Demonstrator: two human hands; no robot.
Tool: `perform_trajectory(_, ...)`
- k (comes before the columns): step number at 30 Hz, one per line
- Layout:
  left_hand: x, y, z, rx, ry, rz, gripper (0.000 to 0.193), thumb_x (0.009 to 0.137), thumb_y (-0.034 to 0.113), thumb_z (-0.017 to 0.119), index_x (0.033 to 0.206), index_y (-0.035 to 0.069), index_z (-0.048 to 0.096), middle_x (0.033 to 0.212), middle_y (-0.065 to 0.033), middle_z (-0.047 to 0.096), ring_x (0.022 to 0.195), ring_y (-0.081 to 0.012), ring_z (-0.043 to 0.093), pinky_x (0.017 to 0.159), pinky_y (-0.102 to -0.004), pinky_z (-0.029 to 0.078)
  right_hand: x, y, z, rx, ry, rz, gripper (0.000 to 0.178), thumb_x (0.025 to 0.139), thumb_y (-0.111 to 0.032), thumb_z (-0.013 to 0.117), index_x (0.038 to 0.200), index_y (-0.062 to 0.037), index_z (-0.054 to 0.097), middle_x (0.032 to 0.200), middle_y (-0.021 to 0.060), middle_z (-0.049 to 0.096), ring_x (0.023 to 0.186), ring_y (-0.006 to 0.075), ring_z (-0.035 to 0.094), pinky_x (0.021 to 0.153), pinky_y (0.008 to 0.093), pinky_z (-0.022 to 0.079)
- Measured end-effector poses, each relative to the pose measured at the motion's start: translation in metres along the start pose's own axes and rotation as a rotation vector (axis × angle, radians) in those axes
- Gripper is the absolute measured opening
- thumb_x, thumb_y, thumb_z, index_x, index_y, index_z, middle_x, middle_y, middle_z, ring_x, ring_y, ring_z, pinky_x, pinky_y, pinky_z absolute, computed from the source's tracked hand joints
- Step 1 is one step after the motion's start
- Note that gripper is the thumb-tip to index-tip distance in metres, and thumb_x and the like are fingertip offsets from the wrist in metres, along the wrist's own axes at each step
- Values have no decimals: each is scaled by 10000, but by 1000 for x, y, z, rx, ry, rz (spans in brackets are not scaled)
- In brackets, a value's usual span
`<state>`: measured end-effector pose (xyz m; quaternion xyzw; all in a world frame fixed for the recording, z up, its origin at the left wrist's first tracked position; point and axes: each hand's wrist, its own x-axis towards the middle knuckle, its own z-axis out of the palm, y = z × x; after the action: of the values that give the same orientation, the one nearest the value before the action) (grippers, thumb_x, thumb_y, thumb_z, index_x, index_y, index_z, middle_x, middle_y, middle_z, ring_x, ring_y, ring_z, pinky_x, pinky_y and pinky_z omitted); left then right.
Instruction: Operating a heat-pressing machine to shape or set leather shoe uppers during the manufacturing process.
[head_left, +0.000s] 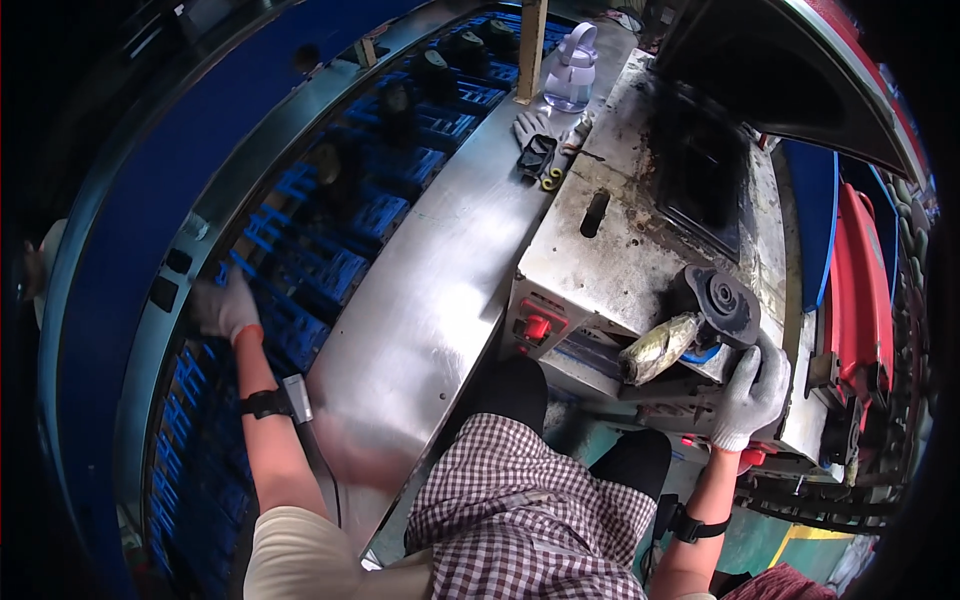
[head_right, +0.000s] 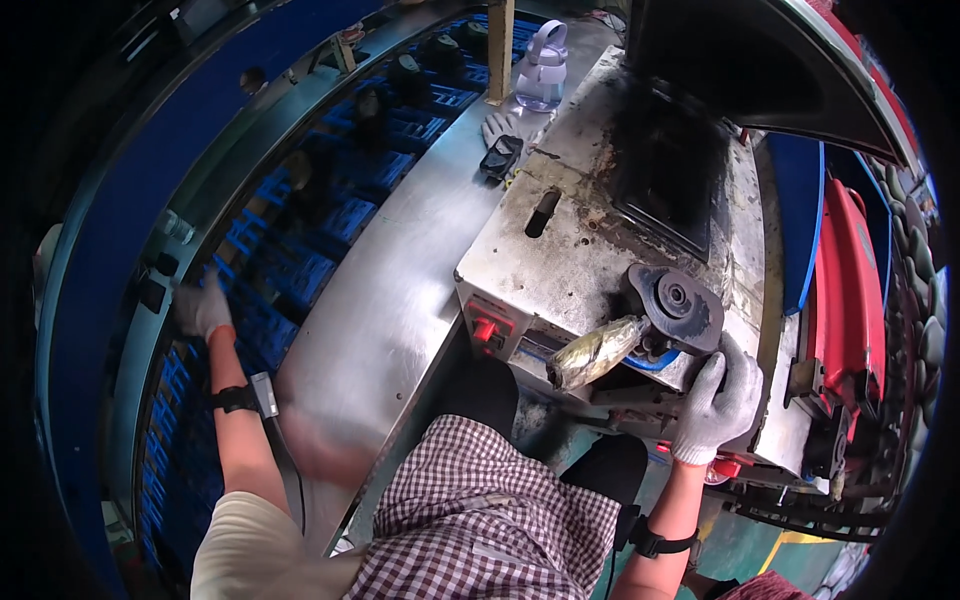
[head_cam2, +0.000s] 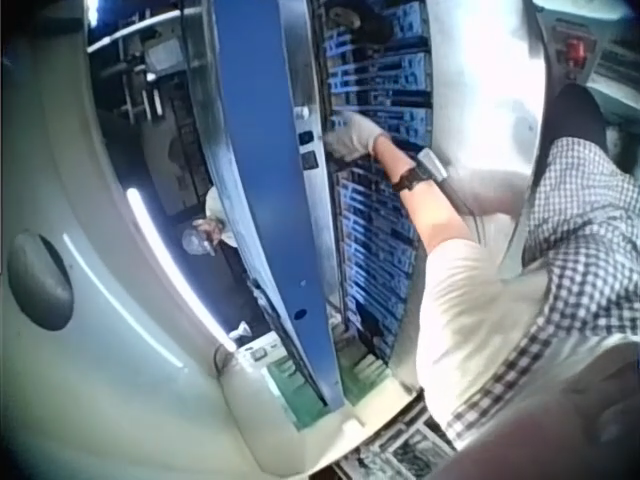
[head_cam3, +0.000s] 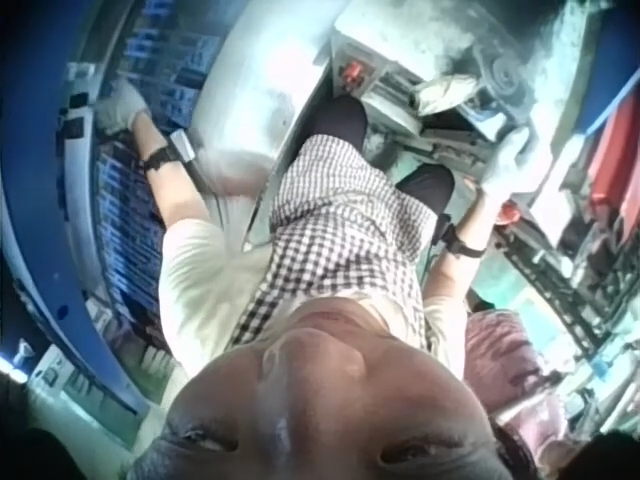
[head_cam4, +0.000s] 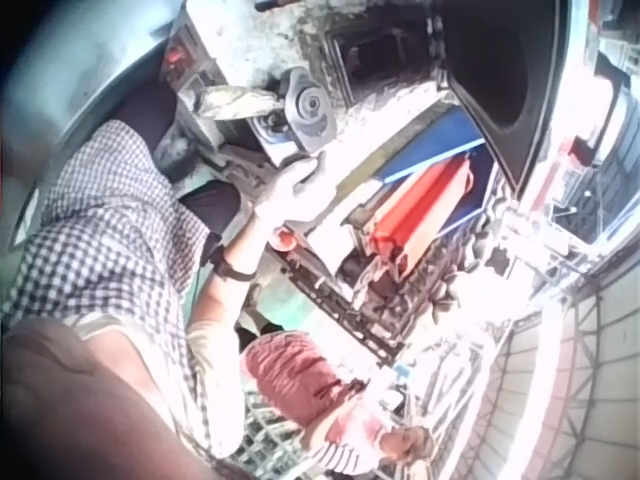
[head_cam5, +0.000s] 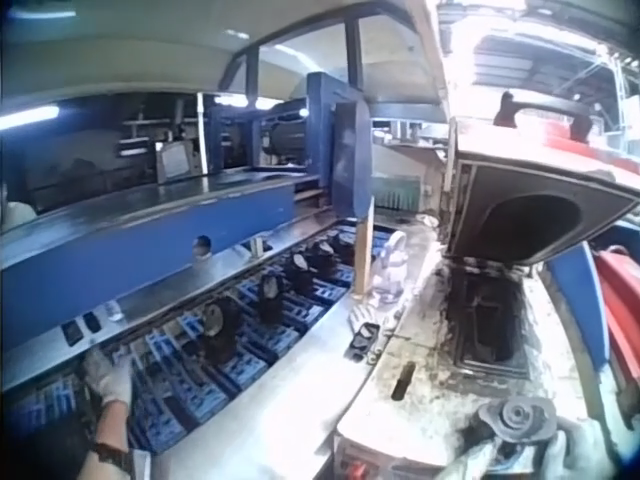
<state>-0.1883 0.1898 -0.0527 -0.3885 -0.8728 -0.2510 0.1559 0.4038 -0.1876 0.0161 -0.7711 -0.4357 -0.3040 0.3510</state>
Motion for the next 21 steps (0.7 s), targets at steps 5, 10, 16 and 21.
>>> perform_trajectory(5,8,-57,24,-1030,-453,-777,1032,760,522,869,1560,74,395,1590,-169,481,1417,-390,505,1080,-661,450,-1,-1,5,10,15,-16,209,958,-50,649,1129,-7,761,981,145,726,901,305,680,842,409,534)
perform_trajectory(10,38,-67,18,-1013,-512,-862,947,780,655,766,1531,146,495,1585,-76,507,1421,-337,481,1036,-707,431,-2,-2,0,38,0,-66,195,941,-55,664,1110,-24,757,973,135,721,914,321,679,842,423,532)
perform_trajectory(16,-24,-37,-20,-1570,-983,-1024,517,840,509,666,1273,226,688,1294,-58,688,1249,-294,607,1013,-633,448,4,-2,-10,53,-54,-4,180,935,-57,682,1095,-51,764,985,127,723,901,299,694,843,388,545)
perform_trajectory(21,-108,33,-148,-1863,-1285,-1115,623,830,370,691,1332,9,612,1396,-251,582,1304,-487,528,1065,-693,429,28,-32,-21,648,-22,225,228,1012,-36,598,1189,35,722,1085,119,729,950,184,684,897,334,546)
